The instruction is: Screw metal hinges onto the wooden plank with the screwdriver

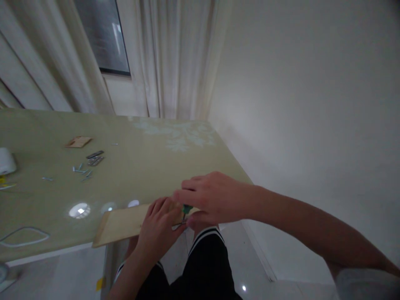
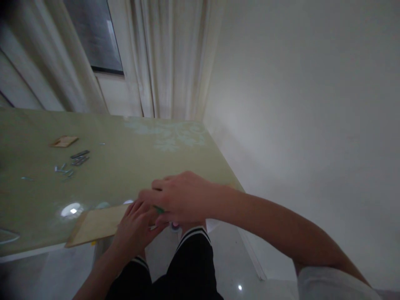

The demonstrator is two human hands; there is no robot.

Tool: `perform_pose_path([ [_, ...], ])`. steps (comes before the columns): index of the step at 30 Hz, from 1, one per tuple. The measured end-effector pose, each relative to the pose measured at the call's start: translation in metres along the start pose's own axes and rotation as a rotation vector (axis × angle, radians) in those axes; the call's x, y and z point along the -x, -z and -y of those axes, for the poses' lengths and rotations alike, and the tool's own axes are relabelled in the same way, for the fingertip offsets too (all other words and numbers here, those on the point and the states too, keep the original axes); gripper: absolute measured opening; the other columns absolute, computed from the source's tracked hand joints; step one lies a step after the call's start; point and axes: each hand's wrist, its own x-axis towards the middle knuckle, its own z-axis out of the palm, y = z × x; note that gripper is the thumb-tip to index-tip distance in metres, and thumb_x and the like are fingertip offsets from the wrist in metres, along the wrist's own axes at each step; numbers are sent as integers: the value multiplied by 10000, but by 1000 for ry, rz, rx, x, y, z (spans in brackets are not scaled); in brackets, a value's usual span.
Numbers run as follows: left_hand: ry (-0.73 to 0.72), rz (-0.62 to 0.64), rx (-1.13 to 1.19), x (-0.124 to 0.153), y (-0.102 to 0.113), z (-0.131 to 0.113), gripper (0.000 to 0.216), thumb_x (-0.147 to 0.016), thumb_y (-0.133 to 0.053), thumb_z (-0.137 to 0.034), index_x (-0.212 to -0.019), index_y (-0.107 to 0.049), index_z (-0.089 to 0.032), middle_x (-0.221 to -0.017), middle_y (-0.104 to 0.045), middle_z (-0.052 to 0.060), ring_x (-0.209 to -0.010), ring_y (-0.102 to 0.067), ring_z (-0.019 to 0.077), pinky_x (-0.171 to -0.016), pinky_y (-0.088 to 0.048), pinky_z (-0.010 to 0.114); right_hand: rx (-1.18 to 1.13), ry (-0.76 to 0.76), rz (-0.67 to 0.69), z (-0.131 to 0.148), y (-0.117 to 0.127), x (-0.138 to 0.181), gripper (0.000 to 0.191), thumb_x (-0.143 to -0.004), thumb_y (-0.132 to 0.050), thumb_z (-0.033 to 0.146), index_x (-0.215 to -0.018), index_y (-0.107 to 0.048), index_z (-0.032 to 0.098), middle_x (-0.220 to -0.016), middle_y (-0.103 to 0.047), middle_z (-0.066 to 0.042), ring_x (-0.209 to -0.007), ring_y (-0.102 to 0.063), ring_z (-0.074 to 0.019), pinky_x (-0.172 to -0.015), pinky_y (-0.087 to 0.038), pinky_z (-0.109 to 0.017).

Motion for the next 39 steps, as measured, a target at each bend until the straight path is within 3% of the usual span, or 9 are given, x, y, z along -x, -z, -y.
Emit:
perform_pose_path([
  [3, -3, -25, -10, 1, -2, 0, 328, -837, -818, -401, -1142, -778, -288, -1269, -724, 97, -1219, -616, 351, -1070, -480, 511, -22, 177, 33, -5, 1, 4, 251, -1031, -624, 378, -1246, -603, 249, -1118, -745, -40, -947, -685, -173, -611, -374, -281],
  [10, -6, 8, 25, 0, -1, 2, 526, -824, -828, -426, -1327, -703, -336, -1397, -671, 77, -1264, -581, 352, -1084, -467, 533, 86, -482, 141, -15, -1, -4, 586, -998, -469, 716, -1052, -672, 169, -817, -744, -108, -726, -699, -240, -531, -280, -292],
  [15, -19, 8, 29, 2, -6, 6, 505, -827, -826, -413, -1313, -708, -344, -1398, -668, 68, -1258, -577, 349, -1084, -460, 525, 203, 306, 191, -25, 21, -2, 222, -1072, -532, 373, -1164, -675, 231, -1059, -761, -72, -861, -692, -188, -565, -315, -301],
  [17, -27, -4, 28, 2, -8, 8, 502, -826, -828, -419, -1308, -712, -340, -1398, -669, 68, -1257, -578, 349, -1086, -456, 521, 225, 400, 229, -21, 23, -3, 239, -1088, -481, 304, -1095, -706, 224, -980, -772, -55, -808, -685, -169, -587, -341, -303],
  [23, -18, 14, 21, 0, -5, 5, 554, -814, -841, -395, -1343, -691, -328, -1400, -669, 75, -1256, -577, 354, -1080, -451, 526, 72, -379, 375, -10, 15, -7, 494, -942, -613, 631, -969, -756, 159, -809, -767, -130, -708, -716, -254, -547, -382, -296],
  [27, -9, 4, 37, -1, -2, 2, 467, -829, -813, -373, -1285, -723, -334, -1380, -679, 79, -1233, -591, 352, -1067, -459, 526, 171, 67, 287, -6, 25, -10, 322, -977, -654, 473, -1197, -678, 239, -835, -768, -62, -694, -694, -209, -540, -360, -286],
  [31, -1, 0, 58, -1, -1, 0, 427, -848, -782, -295, -1273, -735, -305, -1373, -688, 83, -1235, -597, 342, -1078, -464, 515, 277, 549, 271, 4, 31, -15, 216, -1034, -518, 178, -1030, -713, 273, -760, -757, -9, -668, -675, -167, -539, -324, -305],
  [36, -2, -13, 41, -1, -1, -1, 233, -836, -810, -364, -1054, -796, -283, -1308, -710, 101, -1238, -588, 370, -1074, -472, 544, 115, -119, 302, 24, 24, -23, 273, -903, -741, 416, -1092, -713, 221, -801, -782, -61, -674, -710, -223, -533, -368, -289],
  [39, -11, -9, 40, -1, 0, -1, 272, -837, -814, -367, -1097, -786, -291, -1305, -708, 99, -1237, -586, 371, -1067, -476, 548, 21, -302, 335, 27, 27, -32, 334, -855, -756, 472, -1047, -734, 200, -847, -783, -105, -737, -729, -263, -559, -403, -296],
])
